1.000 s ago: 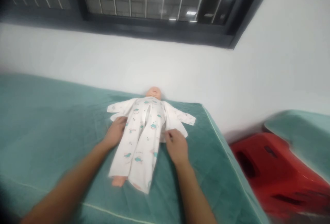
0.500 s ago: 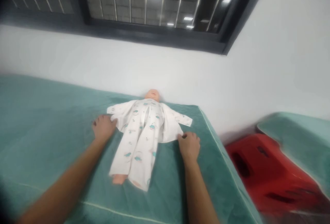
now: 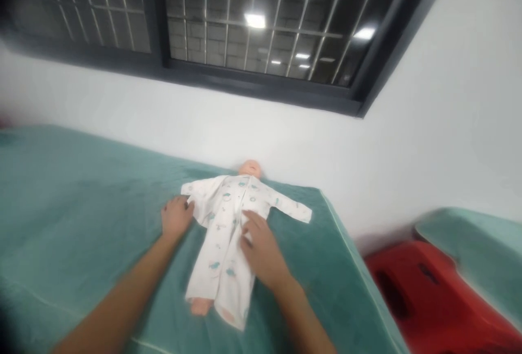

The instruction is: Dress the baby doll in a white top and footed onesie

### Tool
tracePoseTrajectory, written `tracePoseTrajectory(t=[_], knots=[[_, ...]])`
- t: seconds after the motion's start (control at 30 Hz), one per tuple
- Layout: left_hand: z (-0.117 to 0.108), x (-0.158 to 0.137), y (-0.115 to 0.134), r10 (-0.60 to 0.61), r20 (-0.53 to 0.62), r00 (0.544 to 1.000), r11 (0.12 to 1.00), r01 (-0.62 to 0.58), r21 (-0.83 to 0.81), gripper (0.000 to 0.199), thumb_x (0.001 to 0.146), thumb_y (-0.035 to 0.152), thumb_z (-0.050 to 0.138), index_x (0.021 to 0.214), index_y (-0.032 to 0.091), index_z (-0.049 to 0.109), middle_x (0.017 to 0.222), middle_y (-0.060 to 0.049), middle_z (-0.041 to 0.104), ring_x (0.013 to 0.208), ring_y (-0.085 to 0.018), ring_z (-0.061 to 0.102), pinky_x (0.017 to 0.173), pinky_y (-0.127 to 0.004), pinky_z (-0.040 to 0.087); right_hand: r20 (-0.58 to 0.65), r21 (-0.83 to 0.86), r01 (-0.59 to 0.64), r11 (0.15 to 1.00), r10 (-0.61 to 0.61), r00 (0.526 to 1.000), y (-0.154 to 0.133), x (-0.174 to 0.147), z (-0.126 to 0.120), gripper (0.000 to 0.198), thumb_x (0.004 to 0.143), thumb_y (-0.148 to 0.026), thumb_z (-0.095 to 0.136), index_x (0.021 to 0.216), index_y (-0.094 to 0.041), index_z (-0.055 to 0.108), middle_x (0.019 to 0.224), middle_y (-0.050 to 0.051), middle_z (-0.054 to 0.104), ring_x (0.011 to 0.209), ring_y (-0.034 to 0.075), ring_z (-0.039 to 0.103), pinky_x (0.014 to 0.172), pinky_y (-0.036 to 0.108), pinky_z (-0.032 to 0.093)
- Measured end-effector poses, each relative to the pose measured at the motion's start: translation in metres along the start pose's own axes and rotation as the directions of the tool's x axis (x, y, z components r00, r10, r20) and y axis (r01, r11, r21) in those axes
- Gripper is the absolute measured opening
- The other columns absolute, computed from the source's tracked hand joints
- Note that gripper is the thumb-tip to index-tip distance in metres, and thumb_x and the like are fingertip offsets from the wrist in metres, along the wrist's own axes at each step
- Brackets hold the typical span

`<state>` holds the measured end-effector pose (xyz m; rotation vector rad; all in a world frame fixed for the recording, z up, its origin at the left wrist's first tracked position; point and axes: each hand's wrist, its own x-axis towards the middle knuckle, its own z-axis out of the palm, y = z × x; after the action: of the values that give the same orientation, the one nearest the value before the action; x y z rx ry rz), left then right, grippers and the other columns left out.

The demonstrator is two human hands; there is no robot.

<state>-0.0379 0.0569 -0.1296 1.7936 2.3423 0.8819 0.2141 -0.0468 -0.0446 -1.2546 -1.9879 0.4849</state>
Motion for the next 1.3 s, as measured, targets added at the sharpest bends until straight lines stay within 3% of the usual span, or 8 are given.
tracePoseTrajectory(t=[0.23,0.47,0.67,0.87,1.07,1.13,1.2,1.3], knots=[[0.001,-0.001,-0.001,0.044,0.008,0.999,0.998,-0.044,-0.034,0.029,0.094,0.037,0.041,0.089,0.019,0.062,0.104,-0.01,0.067,0.106,-0.027,0.056,0.094,-0.041,0.036,-0.18,0.077,-0.084,0.993,0.097,0.979,0.014,-0.003,-0.001,0.012,0.09,-0.03,0.049,0.088,-0.023,0.059,0.124,0.008,0.062,0.116,0.025,0.056,0.096,0.042,0.044],[0.0,-0.001,-0.001,0.042,-0.01,0.999,0.995,-0.043,-0.089,0.036,0.099,0.037,0.03,0.084,0.019,0.059,0.095,-0.008,0.067,0.099,-0.025,0.058,0.081,-0.035,0.04,-0.506,0.186,-0.213,0.959,0.28,0.816,0.029,0.064,-0.009,0.02,0.085,-0.037,0.055,0.095,-0.021,0.062,0.102,0.007,0.068,0.092,0.021,0.062,0.082,0.035,0.047],[0.006,0.002,0.001,0.073,-0.002,0.997,0.992,-0.073,-0.103,0.038,0.097,0.04,0.037,0.078,0.019,0.063,0.092,-0.007,0.069,0.099,-0.024,0.059,0.091,-0.04,0.041,-0.358,0.078,-0.372,0.925,0.374,0.856,0.063,0.132,-0.005,0.016,0.078,-0.034,0.055,0.083,-0.021,0.062,0.082,0.004,0.067,0.078,0.021,0.061,0.074,0.034,0.043],[0.007,0.019,0.014,0.047,0.045,0.998,0.959,-0.032,-0.283,0.035,0.091,0.043,0.048,0.098,0.017,0.07,0.112,-0.01,0.07,0.113,-0.03,0.057,0.097,-0.045,0.043,-0.367,0.109,-0.351,0.93,0.366,0.855,0.076,0.131,0.012,0.02,0.08,-0.037,0.053,0.087,-0.021,0.063,0.081,0.003,0.064,0.073,0.019,0.057,0.073,0.034,0.043],[-0.018,0.007,0.057,0.042,0.153,0.987,0.662,0.087,-0.745,0.049,0.095,0.051,0.038,0.115,0.015,0.066,0.113,-0.01,0.072,0.105,-0.026,0.066,0.09,-0.039,0.053,-0.321,0.184,-0.327,0.927,0.371,0.872,0.083,0.129,0.007,0.031,0.082,-0.042,0.054,0.101,-0.02,0.065,0.104,0.007,0.06,0.086,0.021,0.058,0.079,0.036,0.046],[-0.028,-0.005,0.072,0.363,0.124,0.923,0.651,-0.157,-0.742,0.039,0.095,0.043,0.043,0.116,0.019,0.065,0.126,-0.008,0.067,0.115,-0.024,0.062,0.102,-0.039,0.048,-0.27,0.214,-0.342,0.915,0.392,0.88,0.086,0.13,0.005,0.032,0.083,-0.043,0.054,0.104,-0.021,0.066,0.109,0.007,0.06,0.09,0.021,0.058,0.082,0.036,0.046],[-0.035,-0.015,0.081,0.667,0.068,0.742,0.568,-0.447,-0.691,0.026,0.093,0.033,0.049,0.107,0.021,0.068,0.131,-0.006,0.064,0.126,-0.023,0.056,0.115,-0.041,0.035,-0.229,0.232,-0.342,0.91,0.393,0.89,0.088,0.129,0.004,0.033,0.085,-0.042,0.053,0.107,-0.023,0.066,0.114,0.006,0.059,0.098,0.022,0.058,0.088,0.036,0.045],[-0.037,-0.019,0.085,0.793,-0.001,0.61,0.466,-0.608,-0.643,0.019,0.092,0.026,0.051,0.088,0.021,0.069,0.126,-0.006,0.067,0.128,-0.022,0.054,0.121,-0.043,0.026,-0.207,0.244,-0.331,0.911,0.383,0.901,0.089,0.128,0.005,0.035,0.086,-0.042,0.053,0.113,-0.025,0.067,0.118,0.006,0.058,0.106,0.023,0.056,0.093,0.037,0.043]])
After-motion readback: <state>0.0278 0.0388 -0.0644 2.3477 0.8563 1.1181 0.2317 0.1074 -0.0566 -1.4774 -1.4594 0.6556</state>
